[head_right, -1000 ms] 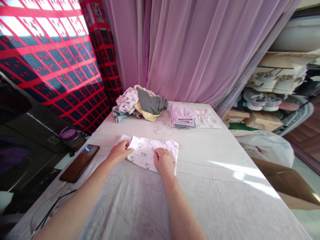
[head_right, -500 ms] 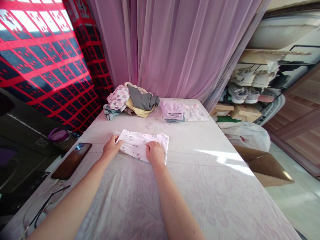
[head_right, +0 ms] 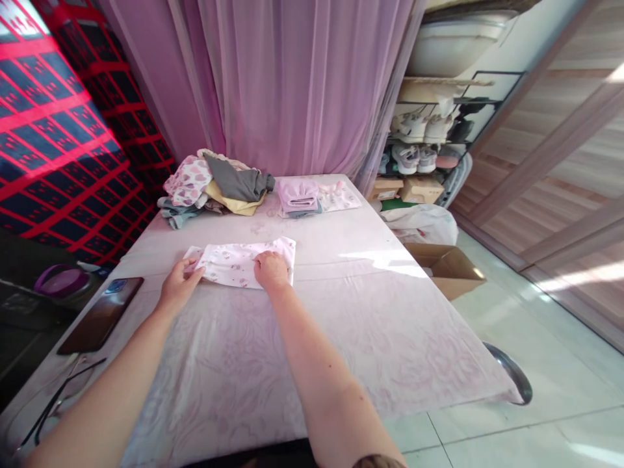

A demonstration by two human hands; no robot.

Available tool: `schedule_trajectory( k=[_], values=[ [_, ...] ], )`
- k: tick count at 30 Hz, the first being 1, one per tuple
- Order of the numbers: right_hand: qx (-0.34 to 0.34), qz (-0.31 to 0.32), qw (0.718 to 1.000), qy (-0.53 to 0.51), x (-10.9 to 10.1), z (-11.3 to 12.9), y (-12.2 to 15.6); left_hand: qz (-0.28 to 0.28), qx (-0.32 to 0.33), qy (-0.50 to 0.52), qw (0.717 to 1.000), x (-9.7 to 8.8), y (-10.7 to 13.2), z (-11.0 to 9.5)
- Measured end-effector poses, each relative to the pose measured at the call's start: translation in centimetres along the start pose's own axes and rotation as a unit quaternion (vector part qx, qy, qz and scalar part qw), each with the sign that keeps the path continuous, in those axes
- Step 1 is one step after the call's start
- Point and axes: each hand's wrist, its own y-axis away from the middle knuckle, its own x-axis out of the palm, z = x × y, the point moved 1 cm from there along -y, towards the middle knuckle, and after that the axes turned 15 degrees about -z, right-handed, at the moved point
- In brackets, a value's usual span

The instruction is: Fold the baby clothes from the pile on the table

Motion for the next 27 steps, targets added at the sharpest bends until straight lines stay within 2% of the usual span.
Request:
schedule_trajectory(
  k=[3, 7, 11, 18, 22, 27],
  values=[
    [-0.003, 0.002, 1.000, 0.002, -0.2, 0.2, 0.5, -0.028, 0.022, -0.016, 0.999, -0.2, 0.5, -0.4],
    [-0.022, -0.016, 1.000, 0.007, -0.5, 0.5, 2.7, -0.065, 0.051, -0.038, 0.996, -0.1, 1.0, -1.0],
    [-0.041, -0.045, 0.998, 0.025, -0.7, 0.4, 4.5, -0.058, 0.061, -0.057, 0.995, -0.2, 1.3, -1.7],
    [-0.054, -0.046, 0.996, 0.048, -1.1, 0.6, 4.7, -0.047, 0.079, -0.057, 0.994, -0.7, 1.3, -2.1],
    [-0.070, -0.059, 0.995, 0.028, -1.0, 0.7, 5.0, -0.029, 0.041, -0.057, 0.997, -0.9, 1.2, -1.7],
    [-0.075, -0.052, 0.996, -0.018, -1.1, 0.5, 5.3, -0.032, 0.011, -0.043, 0.998, -0.8, 1.0, -1.0]
  ],
)
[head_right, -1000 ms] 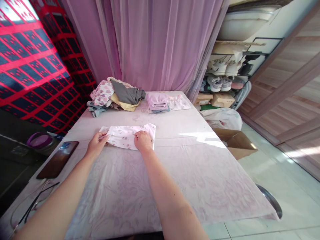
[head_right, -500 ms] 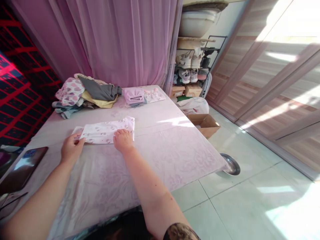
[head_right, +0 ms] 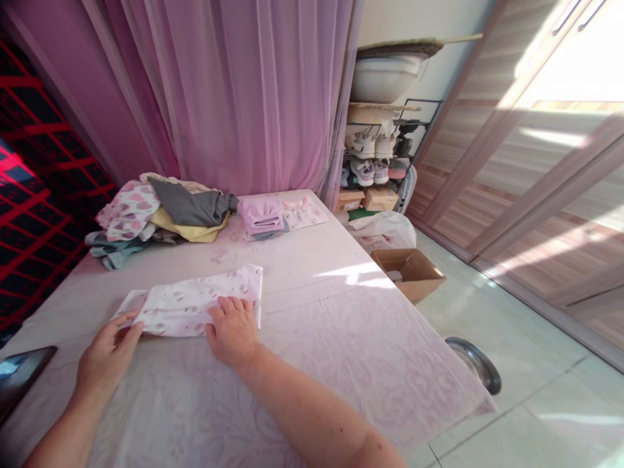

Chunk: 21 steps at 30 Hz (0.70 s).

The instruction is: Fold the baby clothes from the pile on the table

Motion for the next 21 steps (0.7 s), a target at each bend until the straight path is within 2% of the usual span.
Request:
schedule_trajectory(
  k=[8, 15, 21],
  values=[
    [0.025, 0.017, 0.998, -0.056, -0.3, -0.1, 0.1, -0.013, -0.020, 0.043, 0.999, 0.1, 0.2, 0.8],
    [0.030, 0.022, 0.998, -0.058, -0.3, -0.2, 0.3, -0.014, -0.004, 0.106, 0.994, 0.7, 0.4, 1.4],
    [0.021, 0.033, 0.998, -0.050, 0.0, -0.4, 0.4, -0.021, -0.003, 0.120, 0.993, 1.1, 0.6, 1.5]
  ],
)
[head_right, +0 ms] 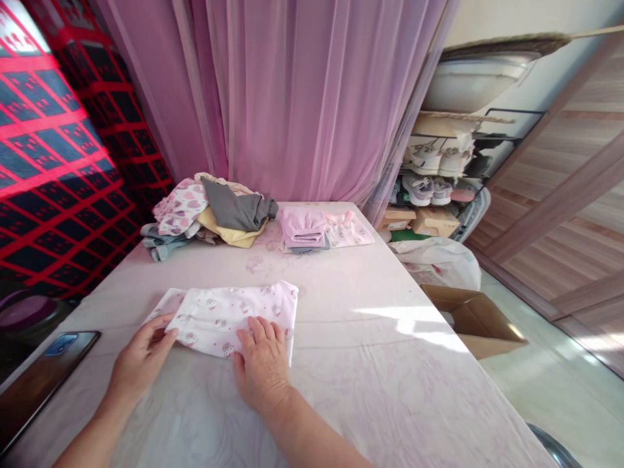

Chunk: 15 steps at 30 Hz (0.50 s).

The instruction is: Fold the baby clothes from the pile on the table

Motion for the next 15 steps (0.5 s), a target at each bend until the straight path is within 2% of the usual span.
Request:
schedule_trajectory(
  k=[15],
  values=[
    [-0.079, -0.004, 0.995, 0.058, 0.71, -1.01, 0.01, -0.003, -0.005, 0.020, 1.000, 0.45, 0.56, -0.16]
  ],
)
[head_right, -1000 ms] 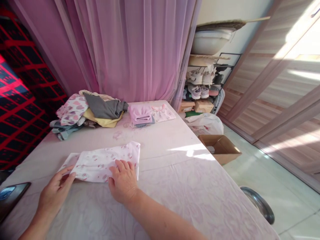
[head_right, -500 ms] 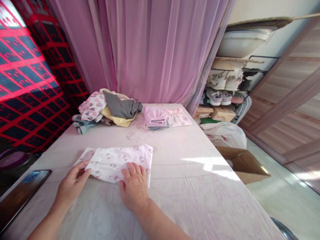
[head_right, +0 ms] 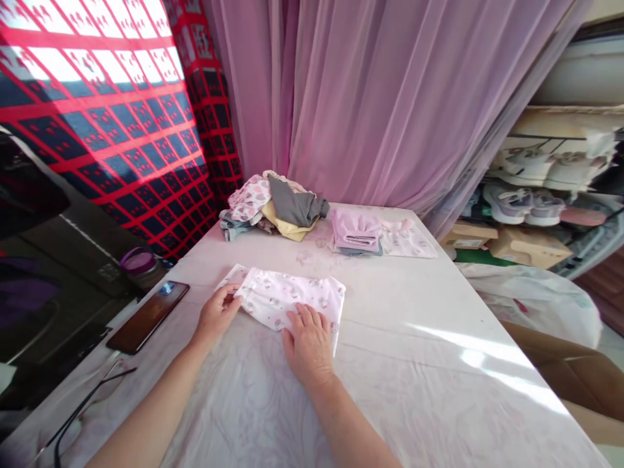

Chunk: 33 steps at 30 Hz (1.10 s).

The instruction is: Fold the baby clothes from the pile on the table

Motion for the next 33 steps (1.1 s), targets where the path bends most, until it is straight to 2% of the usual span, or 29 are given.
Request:
schedule_trajectory(
  k=[17, 24, 33],
  values=[
    [-0.049, -0.031, 0.997, 0.058, 0.5, -0.4, 0.4, 0.024, -0.013, 0.086, 0.996, 0.1, 0.7, 0.2],
    [-0.066, -0.025, 0.996, 0.057, -0.2, -0.5, 1.0, 0.011, -0.011, 0.060, 0.998, -0.5, 1.9, -0.4],
    [-0.058, -0.032, 0.997, 0.050, -1.5, -0.5, 3.0, -0.001, -0.003, 0.052, 0.999, -1.1, 3.9, -1.1]
  ],
)
